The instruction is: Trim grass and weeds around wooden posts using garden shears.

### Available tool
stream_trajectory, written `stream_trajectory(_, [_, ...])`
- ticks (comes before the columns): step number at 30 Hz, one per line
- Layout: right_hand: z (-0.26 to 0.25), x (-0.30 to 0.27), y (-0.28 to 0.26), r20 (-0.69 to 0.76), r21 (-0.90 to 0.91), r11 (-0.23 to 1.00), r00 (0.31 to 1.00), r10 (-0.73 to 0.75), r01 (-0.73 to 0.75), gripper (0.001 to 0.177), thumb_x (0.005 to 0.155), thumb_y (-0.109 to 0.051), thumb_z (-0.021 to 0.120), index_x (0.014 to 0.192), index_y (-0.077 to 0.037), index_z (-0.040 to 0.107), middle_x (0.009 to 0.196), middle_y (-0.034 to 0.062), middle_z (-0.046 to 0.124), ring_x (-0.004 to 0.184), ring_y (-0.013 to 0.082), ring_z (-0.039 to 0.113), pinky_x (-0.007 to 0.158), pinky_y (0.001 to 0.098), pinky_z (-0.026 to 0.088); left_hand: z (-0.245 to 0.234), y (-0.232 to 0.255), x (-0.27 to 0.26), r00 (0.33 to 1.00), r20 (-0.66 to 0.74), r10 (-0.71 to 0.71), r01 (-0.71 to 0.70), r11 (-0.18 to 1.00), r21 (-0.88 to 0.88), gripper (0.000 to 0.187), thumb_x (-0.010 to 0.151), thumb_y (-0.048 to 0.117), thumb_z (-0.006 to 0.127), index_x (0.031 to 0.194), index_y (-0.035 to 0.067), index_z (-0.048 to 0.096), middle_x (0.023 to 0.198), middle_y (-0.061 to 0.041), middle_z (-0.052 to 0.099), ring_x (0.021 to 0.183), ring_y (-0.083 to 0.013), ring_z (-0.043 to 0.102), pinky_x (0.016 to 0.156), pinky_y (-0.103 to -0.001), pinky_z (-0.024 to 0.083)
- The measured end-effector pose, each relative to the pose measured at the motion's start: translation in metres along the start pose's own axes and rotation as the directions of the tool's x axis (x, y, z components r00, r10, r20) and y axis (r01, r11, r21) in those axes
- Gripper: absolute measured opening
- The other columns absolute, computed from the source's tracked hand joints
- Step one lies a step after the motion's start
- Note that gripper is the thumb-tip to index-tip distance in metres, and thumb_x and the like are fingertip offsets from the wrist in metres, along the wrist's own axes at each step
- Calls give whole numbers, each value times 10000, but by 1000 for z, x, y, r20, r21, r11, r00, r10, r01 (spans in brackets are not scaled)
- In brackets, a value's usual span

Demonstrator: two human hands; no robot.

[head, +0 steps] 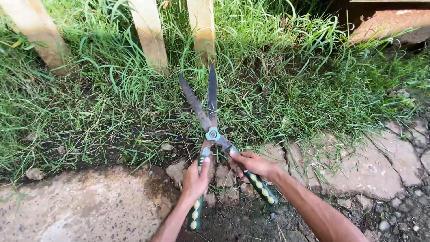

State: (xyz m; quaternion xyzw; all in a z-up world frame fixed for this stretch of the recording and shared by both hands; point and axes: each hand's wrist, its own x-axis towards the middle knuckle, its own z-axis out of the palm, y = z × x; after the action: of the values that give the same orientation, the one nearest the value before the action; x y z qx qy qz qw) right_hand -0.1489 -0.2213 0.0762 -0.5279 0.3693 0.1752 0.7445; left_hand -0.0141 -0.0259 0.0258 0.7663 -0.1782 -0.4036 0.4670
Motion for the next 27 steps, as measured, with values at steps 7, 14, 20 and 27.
stream_trajectory(7, [-41,47,74,-524,158,983,851,5,92,582,1000,-618,495,954,-46,594,604,39,463,374,122,441,331,333,492,77,39,41,974,213,-76,112,980,-162,366,1096,376,419,1115,26,523,550,-146,600,344,-211,577,287,-344,522])
stream_trajectory(14, [-63,53,85,-616,191,982,781,106,17,416,1021,-399,480,1109,-18,623,639,105,534,404,176,521,350,350,514,132,-10,75,957,197,-213,237,966,-108,401,1099,370,420,1047,10,588,578,-105,622,341,-149,574,271,-284,527])
stream_trajectory(20, [-37,82,89,-530,99,990,837,135,-97,466,1045,-381,494,1283,4,608,636,87,612,390,144,556,335,306,537,105,-48,63,951,103,-292,304,944,-126,439,1092,390,409,995,-2,582,571,-125,603,345,-177,572,295,-328,540])
stream_trajectory(27, [20,69,40,-305,-35,995,949,80,-95,475,1106,-299,405,1506,-60,497,613,22,506,431,110,478,379,249,436,38,-26,27,858,66,-509,509,827,-239,343,1135,333,419,1169,27,570,708,-71,562,450,-158,503,355,-293,468])
